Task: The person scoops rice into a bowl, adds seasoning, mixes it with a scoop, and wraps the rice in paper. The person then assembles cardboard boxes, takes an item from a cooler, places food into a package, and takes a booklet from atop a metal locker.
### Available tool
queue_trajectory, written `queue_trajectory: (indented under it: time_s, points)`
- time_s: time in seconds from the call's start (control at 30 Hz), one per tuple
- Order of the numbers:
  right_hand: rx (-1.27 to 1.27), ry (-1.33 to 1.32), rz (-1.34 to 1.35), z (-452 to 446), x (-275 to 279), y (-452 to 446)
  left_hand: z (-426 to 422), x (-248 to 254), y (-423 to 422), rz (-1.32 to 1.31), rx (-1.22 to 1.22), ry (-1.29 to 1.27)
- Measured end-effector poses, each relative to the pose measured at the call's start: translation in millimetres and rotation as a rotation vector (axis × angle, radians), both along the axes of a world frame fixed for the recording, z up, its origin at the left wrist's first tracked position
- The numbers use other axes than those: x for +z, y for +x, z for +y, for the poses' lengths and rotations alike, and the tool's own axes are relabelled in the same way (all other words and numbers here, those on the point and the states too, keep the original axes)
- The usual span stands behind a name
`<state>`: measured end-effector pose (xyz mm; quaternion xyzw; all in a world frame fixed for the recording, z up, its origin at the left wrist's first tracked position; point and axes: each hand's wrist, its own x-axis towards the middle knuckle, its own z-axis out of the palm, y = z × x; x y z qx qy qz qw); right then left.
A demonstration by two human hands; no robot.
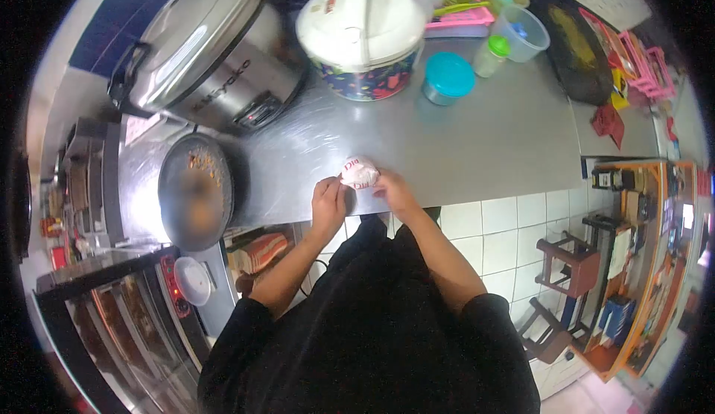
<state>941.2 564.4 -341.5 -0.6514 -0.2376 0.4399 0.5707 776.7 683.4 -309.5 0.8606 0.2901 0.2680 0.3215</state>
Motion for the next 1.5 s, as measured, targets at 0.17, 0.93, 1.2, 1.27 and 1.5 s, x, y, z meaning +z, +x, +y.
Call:
queue_trajectory:
  time_s: [0.17, 0.93, 1.2, 1.27, 1.5]
  points:
    - [-0.276, 0.227, 0.923, -54.0, 63.3, 32.1, -48.8, 61.7, 51.4, -0.119, -0.474, 0.342]
    - [-0.756, 0.156, 0.181, -285.9, 18.1, 191.9, -275.3, 13.4, 365.0, 0.065, 0.146, -0.612]
    - [-0.41, -0.071, -0.488, -319.8, -13.2, 183.4, -212.7, -14.0, 396.2, 0.529, 0.48, -0.148]
    - [-0.396, -0.068, -0.361, -334.6, 6.7, 179.5, -213.8, -3.3, 390.1, 0.475, 0.332, -0.193]
    - [-0.585, -0.603, -0.07, -507.6, -59.5, 82.6, -242.1, -4.8, 373.9, 0.174, -0.174, 0.522]
